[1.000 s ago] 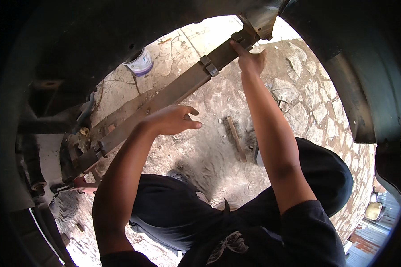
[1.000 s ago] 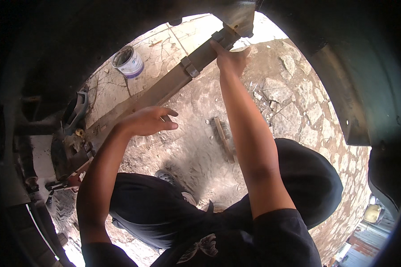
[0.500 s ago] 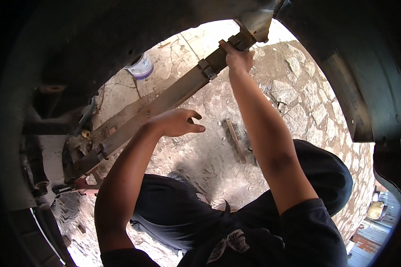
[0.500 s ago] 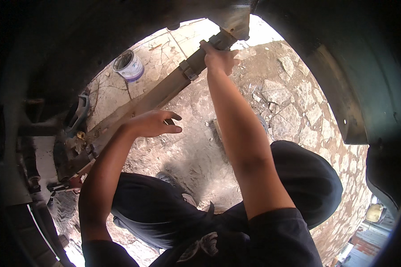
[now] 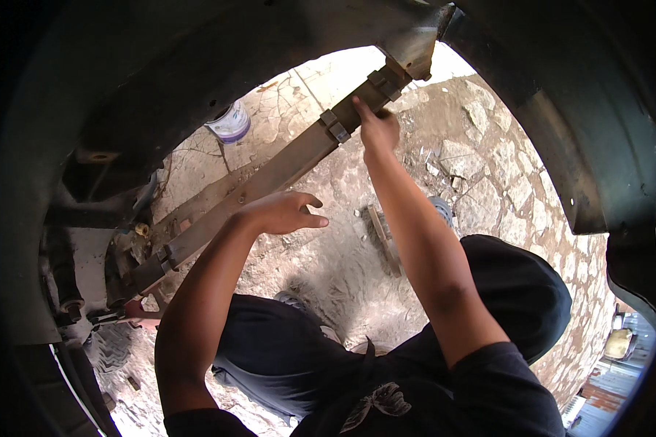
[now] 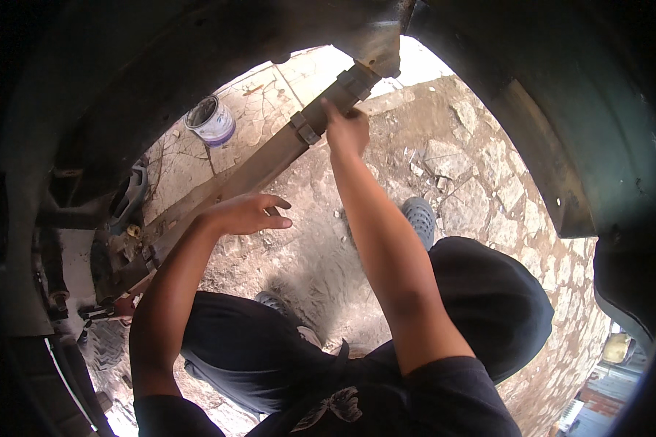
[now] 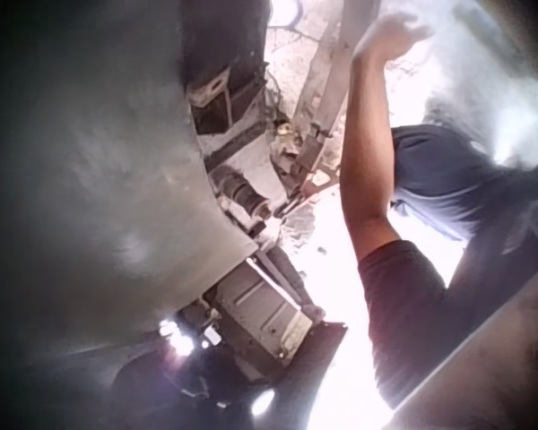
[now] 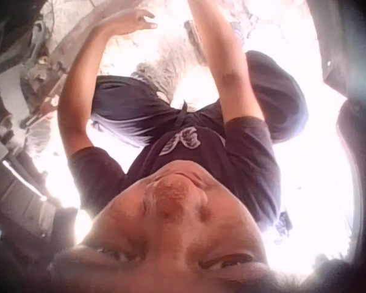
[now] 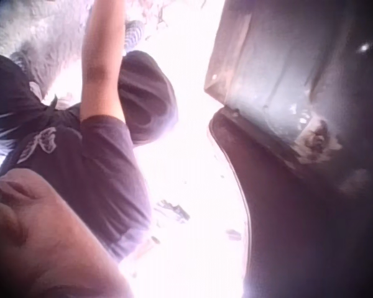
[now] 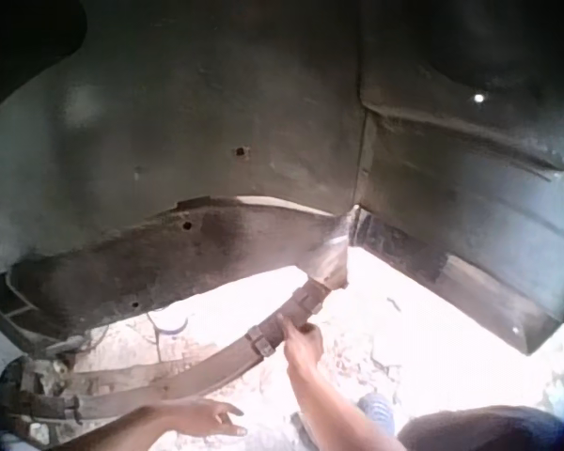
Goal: The person is working under a vehicle, using a hammer and a metal bar to adjust or secure components of the undercarriage. They repeatedly strike and manipulate parts of the vehicle's frame.
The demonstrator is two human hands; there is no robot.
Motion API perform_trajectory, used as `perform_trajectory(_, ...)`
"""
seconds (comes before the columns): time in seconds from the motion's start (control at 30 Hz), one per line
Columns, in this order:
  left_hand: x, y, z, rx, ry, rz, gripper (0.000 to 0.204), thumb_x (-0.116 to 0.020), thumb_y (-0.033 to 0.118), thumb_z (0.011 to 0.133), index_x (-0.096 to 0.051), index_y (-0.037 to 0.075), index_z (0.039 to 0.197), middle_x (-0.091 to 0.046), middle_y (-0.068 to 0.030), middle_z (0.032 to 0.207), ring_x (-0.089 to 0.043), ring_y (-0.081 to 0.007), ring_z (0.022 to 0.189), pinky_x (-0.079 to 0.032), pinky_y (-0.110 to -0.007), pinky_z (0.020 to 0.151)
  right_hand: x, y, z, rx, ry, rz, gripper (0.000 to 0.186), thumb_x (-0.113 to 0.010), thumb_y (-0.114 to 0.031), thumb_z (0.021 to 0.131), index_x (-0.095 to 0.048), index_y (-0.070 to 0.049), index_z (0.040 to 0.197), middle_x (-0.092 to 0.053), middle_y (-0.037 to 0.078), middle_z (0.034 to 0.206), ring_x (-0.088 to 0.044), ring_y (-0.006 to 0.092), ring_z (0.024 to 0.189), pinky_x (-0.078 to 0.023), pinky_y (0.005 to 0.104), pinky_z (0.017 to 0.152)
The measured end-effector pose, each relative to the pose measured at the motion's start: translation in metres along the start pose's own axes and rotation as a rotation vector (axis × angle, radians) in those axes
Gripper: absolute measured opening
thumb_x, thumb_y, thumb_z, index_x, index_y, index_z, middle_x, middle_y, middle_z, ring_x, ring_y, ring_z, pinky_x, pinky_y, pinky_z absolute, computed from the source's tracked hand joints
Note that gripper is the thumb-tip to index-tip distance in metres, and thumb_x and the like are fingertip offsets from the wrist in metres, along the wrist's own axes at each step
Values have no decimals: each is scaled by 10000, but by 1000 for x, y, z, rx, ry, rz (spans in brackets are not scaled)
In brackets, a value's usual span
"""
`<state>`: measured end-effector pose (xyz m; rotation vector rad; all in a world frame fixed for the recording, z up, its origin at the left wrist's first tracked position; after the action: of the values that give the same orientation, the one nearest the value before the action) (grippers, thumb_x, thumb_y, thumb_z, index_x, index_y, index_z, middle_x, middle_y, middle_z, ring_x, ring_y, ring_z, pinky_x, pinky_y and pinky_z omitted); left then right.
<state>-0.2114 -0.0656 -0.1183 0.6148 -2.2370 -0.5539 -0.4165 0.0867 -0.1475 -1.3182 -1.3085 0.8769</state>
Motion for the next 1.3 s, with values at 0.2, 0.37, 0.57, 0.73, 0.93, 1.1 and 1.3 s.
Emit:
perform_trajectory(0.2, 5, -20, 14, 57, 57, 86, 735, -682, 588, 910, -590, 59, 1413, -673, -213, 1296, -646, -312, 1206, -480, -390, 1040, -10, -21, -7, 4, 152, -48, 812, -872, -489, 703, -598, 33, 1262, -707, 217, 1191, -673, 349, 1143, -484, 400, 1032)
perform_trajectory(0.37, 4, -69, 8, 262, -1, -168, 716, -718, 548, 912, -598, 31, 1392, -702, -173, 1241, -719, -222, 1034, -567, -357, 895, -1, 16, -46, -132, 116, 34, 785, -897, -519, 727, -627, 16, 1234, -704, 170, 1168, -666, 294, 1091, -495, 375, 985)
perform_trajectory(0.57, 9, -63, 0, 177, 127, -188, 623, -715, 503, 928, -643, 38, 1335, -716, -155, 1194, -716, -219, 1020, -571, -350, 864, 27, 146, -113, -294, -52, 344, 388, -830, -337, 882, -662, -21, 1033, -650, 65, 893, -585, 126, 726, -472, 297, 568)
perform_trajectory(0.73, 22, -23, -15, 93, 366, -93, 556, -725, 460, 914, -680, 46, 1282, -745, -168, 1091, -724, -234, 994, -567, -360, 836, 24, 209, -197, -541, -43, 316, 322, -786, -351, 926, -676, -71, 1040, -648, 16, 812, -530, 92, 673, -422, 290, 567)
perform_trajectory(0.93, 0, -10, -9, 47, 905, -409, 478, -746, 411, 899, -713, 1, 1141, -759, -166, 967, -740, -260, 881, -568, -385, 791, -25, 104, -195, -220, -261, 614, 301, -693, -274, 1010, -667, -26, 1178, -694, 53, 1011, -615, 114, 833, -490, 276, 703)
perform_trajectory(1.1, -52, -6, 8, -66, 1004, -1510, 335, -700, 296, 998, -708, 10, 1171, -714, -74, 1143, -671, -162, 1005, -527, -299, 883, -22, 65, -193, -310, -174, 775, 273, -768, -207, 954, -640, 6, 1067, -692, 63, 870, -602, 99, 736, -464, 236, 618)
perform_trajectory(1.3, -62, -40, 20, -36, 990, -1518, 331, -678, 289, 1015, -714, 21, 1206, -718, -46, 1107, -647, -130, 1006, -531, -297, 859, -35, 96, -187, -289, -292, 650, 256, -775, -199, 947, -598, -24, 1005, -653, 29, 737, -553, 84, 597, -422, 236, 527)
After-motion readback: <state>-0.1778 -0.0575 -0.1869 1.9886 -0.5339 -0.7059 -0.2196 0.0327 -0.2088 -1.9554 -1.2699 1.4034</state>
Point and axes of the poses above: each hand's wrist, its own z-axis towards the middle knuckle, its own x-axis out of the back of the hand, y = z × x, the point moved 8 cm from there along z, towards the middle knuckle
